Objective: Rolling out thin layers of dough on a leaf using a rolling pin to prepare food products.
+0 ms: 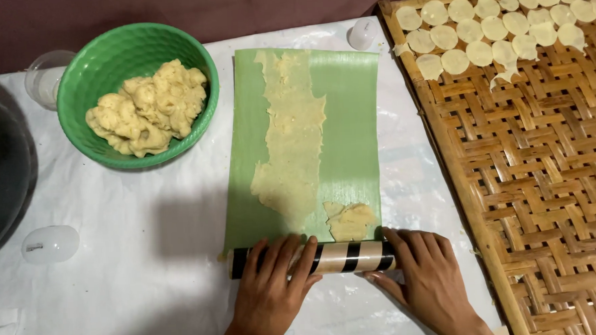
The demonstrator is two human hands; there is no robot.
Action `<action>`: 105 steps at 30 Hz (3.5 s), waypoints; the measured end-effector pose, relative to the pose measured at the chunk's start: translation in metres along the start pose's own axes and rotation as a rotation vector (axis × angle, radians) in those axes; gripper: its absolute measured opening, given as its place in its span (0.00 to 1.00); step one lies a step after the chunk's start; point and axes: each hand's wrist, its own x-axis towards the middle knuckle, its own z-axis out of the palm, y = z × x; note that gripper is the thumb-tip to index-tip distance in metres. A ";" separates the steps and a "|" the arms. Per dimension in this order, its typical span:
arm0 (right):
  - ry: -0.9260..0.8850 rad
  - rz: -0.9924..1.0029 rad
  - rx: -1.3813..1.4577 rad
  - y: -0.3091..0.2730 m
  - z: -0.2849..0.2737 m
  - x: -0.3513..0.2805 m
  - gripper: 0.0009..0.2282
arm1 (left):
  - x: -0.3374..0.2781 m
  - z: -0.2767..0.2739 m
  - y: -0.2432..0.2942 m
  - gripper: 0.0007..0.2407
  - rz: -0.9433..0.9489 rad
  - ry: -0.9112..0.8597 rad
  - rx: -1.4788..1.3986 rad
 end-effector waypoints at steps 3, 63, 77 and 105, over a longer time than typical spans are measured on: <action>0.025 -0.089 0.022 0.008 -0.009 -0.001 0.30 | 0.016 -0.020 -0.005 0.20 0.049 0.051 -0.098; 0.045 -0.036 0.275 0.009 -0.025 0.074 0.15 | 0.063 0.001 -0.032 0.23 0.045 -0.152 -0.237; 0.158 -0.041 0.009 -0.019 0.007 0.016 0.25 | 0.026 0.013 0.002 0.28 -0.059 -0.149 0.027; -0.215 0.377 0.600 -0.004 -0.028 0.006 0.18 | -0.048 -0.003 0.031 0.12 -0.048 0.189 -0.112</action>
